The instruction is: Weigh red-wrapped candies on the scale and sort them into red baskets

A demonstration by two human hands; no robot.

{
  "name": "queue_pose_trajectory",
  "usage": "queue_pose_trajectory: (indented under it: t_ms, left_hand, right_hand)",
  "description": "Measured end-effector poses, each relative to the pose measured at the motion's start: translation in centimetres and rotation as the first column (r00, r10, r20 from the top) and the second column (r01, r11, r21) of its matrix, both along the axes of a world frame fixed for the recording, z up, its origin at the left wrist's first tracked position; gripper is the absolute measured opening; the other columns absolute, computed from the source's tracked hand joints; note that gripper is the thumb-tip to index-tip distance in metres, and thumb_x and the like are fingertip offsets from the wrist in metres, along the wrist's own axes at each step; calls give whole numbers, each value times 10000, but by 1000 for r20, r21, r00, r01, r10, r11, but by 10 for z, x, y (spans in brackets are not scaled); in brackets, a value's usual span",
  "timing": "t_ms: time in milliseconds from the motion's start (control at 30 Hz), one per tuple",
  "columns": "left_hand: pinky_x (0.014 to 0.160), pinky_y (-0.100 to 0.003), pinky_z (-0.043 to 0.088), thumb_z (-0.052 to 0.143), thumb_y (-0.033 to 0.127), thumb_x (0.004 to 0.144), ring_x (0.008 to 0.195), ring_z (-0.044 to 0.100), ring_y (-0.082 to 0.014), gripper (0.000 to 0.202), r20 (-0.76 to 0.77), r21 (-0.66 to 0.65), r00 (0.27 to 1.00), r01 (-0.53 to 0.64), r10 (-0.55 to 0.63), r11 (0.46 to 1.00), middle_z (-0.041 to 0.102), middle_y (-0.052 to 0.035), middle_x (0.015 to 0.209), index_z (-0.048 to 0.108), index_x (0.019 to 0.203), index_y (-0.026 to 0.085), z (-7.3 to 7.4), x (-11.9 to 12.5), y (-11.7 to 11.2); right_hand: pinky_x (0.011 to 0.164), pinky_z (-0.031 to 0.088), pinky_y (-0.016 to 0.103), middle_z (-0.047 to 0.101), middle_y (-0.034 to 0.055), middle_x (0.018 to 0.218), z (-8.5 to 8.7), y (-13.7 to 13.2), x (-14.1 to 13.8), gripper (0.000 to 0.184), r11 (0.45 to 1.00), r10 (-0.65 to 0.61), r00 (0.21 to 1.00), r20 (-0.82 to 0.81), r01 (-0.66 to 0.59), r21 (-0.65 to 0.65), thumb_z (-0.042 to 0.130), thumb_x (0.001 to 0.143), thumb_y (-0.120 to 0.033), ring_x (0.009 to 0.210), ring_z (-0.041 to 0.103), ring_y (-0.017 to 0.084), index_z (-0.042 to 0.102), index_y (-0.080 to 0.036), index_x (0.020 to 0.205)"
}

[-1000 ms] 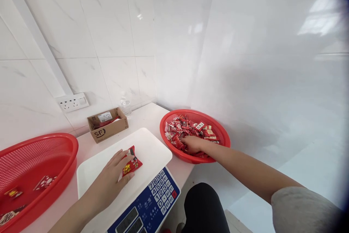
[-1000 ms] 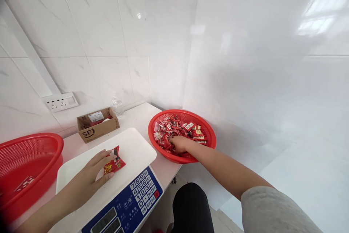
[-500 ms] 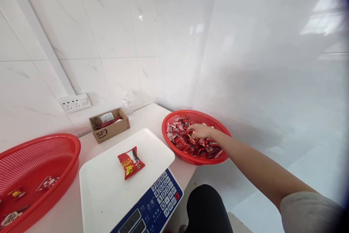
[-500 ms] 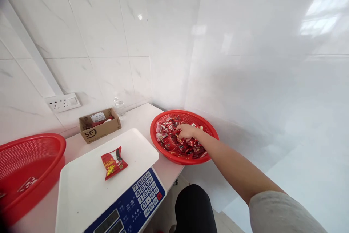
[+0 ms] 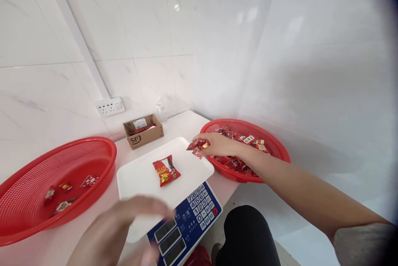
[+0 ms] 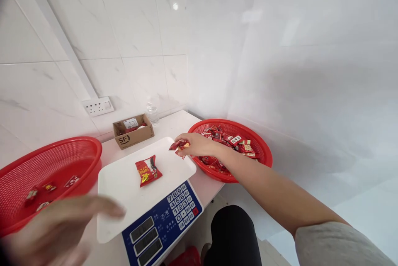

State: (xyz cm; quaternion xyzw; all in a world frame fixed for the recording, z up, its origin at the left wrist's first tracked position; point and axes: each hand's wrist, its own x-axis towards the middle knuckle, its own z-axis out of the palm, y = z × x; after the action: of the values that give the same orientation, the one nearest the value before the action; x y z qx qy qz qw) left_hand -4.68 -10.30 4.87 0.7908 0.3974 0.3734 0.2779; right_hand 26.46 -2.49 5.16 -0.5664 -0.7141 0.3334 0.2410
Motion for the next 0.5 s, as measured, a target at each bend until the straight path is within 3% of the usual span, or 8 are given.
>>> queue_pose_trajectory:
  t_ms: [100, 200, 333, 500]
  left_hand:
    - [833, -347, 524, 488, 466, 844, 1049, 576, -212, 308, -116, -14, 993, -39, 37, 999, 624, -18, 1116, 557, 1098, 306, 8, 9, 21]
    - [885, -377, 500, 452, 408, 870, 1160, 507, -224, 374, -314, 23, 949, -36, 41, 999, 516, -28, 1294, 453, 1228, 301, -5, 18, 45]
    - [1055, -468, 329, 437, 396, 879, 1348, 254, -255, 462, -482, 117, 876, 47, 15, 992, 348, -39, 1440, 363, 1324, 296, -27, 19, 65]
    - [1081, -513, 242, 419, 474, 878, 1385, 81, -282, 550, -604, 55, 792, 143, -82, 988, 237, -68, 1495, 309, 1375, 267, -36, 27, 76]
  right_hand:
    - [628, 522, 274, 590, 81, 1172, -6, 4, -24, 613, 999, 41, 998, 44, -40, -25, 693, 664, -263, 789, 624, 175, 510, -244, 1249]
    - [617, 528, 270, 509, 93, 1282, -9, 10, -35, 591, 999, 31, 999, -26, -32, -16, 665, 688, -222, 784, 622, 159, 502, -244, 1256]
    - [823, 505, 327, 493, 102, 1303, -12, 16, -41, 563, 998, 28, 996, -83, -23, 58, 615, 731, -176, 993, 585, 192, 475, -194, 1276]
    - [1023, 352, 358, 501, 105, 1303, -23, 20, -45, 502, 992, 3, 999, 40, -8, 128, 556, 745, -90, 1180, 477, 197, 506, -155, 1241]
